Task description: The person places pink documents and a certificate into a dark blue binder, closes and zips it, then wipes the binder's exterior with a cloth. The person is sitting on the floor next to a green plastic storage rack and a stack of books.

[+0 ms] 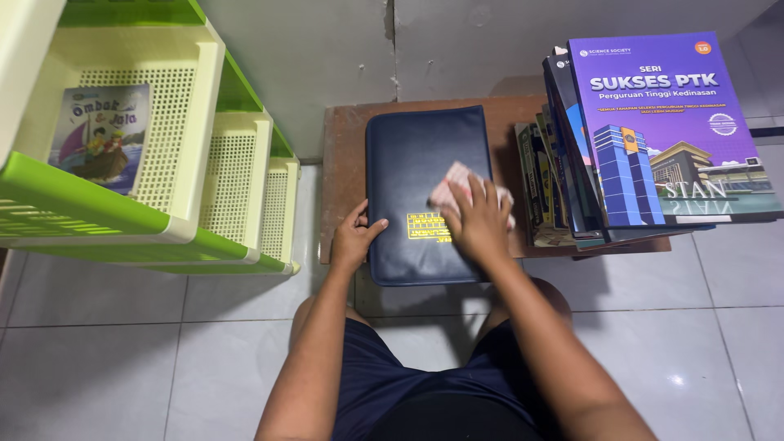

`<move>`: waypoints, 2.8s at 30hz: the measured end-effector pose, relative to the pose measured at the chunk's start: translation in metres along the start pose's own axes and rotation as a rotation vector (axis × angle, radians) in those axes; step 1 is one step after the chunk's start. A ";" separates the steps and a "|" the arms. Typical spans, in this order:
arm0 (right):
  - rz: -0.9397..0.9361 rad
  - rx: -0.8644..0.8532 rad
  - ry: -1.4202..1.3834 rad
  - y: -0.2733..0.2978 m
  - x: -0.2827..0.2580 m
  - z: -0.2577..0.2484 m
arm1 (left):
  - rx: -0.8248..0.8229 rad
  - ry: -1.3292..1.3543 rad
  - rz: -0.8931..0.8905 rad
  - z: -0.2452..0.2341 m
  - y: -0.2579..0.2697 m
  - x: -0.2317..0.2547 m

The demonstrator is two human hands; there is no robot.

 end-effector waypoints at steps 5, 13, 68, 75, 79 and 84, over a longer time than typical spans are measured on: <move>0.003 -0.039 0.011 0.074 -0.025 -0.015 | -0.006 0.028 0.007 0.001 0.000 0.001; -0.087 -0.132 0.007 0.082 -0.060 0.002 | 0.000 -0.012 -0.016 -0.002 0.002 -0.001; -0.130 0.015 -0.069 0.028 -0.116 0.032 | 0.012 0.054 -0.016 -0.003 -0.028 -0.056; -0.158 -0.093 -0.122 0.070 -0.137 0.035 | 0.012 0.025 -0.044 -0.007 -0.019 -0.042; -0.171 -0.132 -0.148 0.068 -0.136 0.042 | 0.017 0.009 0.002 -0.005 -0.018 -0.033; -0.123 -0.136 -0.119 0.073 -0.100 0.024 | -0.003 0.110 0.091 0.001 -0.013 -0.026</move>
Point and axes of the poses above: each hand's wrist, its own y-axis away from the middle knuckle, its own z-axis out of the palm, x = y × z, the point moved 10 cm from there along -y, towards the middle knuckle, and after that the axes turned 9 degrees about -y, right-handed, at the moved point
